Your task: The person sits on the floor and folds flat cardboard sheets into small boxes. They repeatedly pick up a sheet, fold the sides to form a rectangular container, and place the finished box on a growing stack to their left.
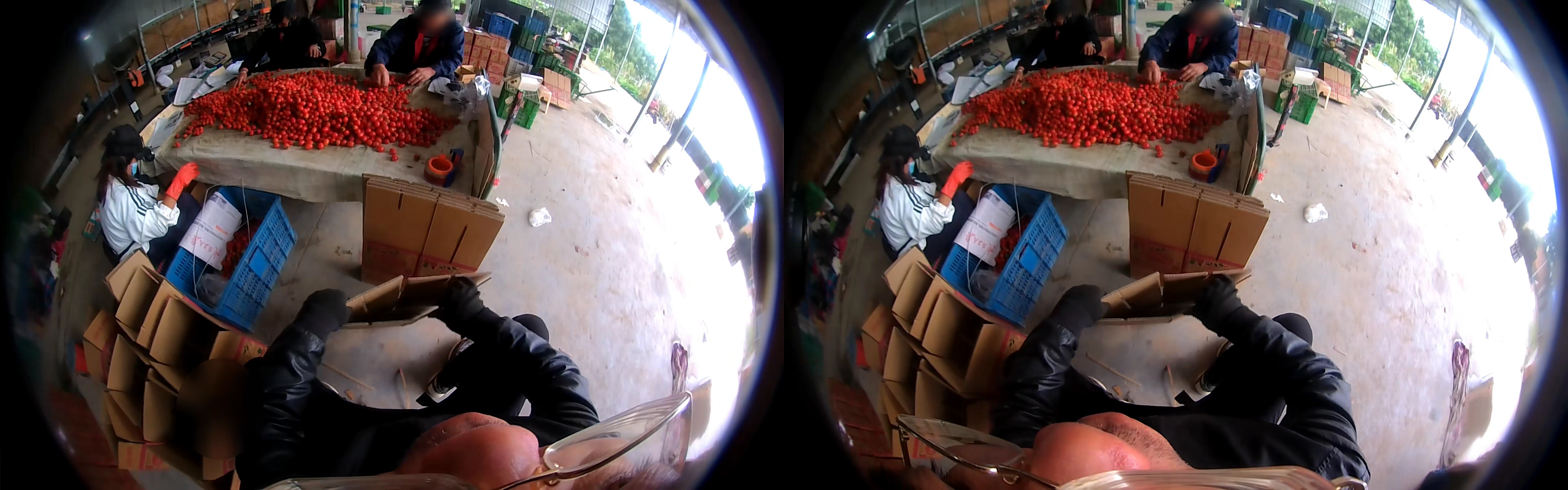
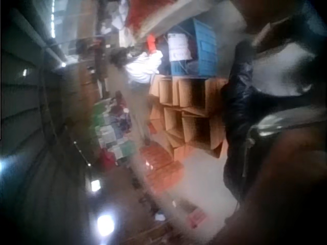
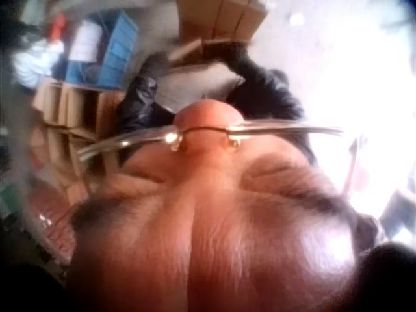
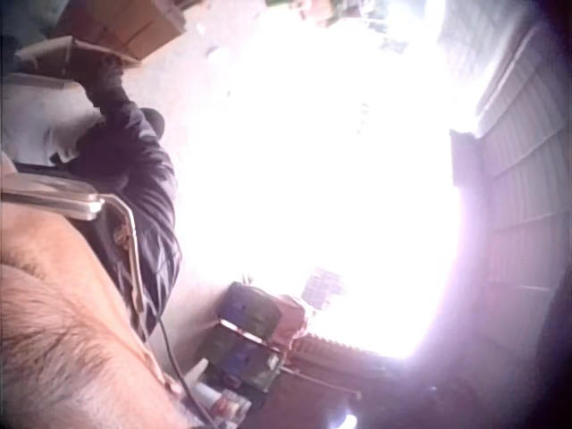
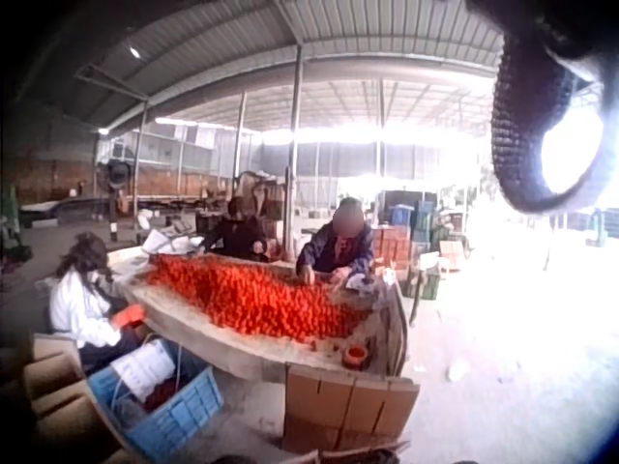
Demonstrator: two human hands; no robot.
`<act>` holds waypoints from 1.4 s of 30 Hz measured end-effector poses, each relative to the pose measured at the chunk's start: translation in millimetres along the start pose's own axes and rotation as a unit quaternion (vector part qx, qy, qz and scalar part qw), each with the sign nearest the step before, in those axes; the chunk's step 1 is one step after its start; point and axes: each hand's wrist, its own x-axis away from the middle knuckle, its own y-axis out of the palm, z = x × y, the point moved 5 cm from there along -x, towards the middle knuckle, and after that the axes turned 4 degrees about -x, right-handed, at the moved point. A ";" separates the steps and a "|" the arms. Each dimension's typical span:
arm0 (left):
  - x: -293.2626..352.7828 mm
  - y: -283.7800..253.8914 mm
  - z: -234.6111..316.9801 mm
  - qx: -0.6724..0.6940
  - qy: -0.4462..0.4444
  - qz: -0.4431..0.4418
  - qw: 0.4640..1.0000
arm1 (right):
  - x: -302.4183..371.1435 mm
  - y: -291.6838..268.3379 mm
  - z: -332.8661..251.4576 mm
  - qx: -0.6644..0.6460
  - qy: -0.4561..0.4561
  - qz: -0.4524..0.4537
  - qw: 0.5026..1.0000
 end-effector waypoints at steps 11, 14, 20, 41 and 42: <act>27.7 -4.2 -4.6 0.021 0.018 0.147 0.989 | -11.6 -37.4 -125.3 -0.292 -0.238 0.029 0.926; 29.2 -0.7 20.0 0.011 -0.012 0.098 0.995 | -33.2 -3.0 -136.9 -0.369 -0.082 -0.138 0.916; 32.4 4.2 34.0 -0.042 -0.011 0.099 0.994 | -47.3 47.8 -147.6 -0.324 0.018 -0.237 0.916; 11.2 16.6 34.9 -0.144 -0.031 0.038 0.988 | 29.3 106.3 -148.0 -0.111 -0.199 -0.143 0.963; 11.1 17.8 40.3 -0.148 -0.032 0.040 0.988 | 28.4 114.8 -145.6 -0.154 -0.201 -0.235 0.938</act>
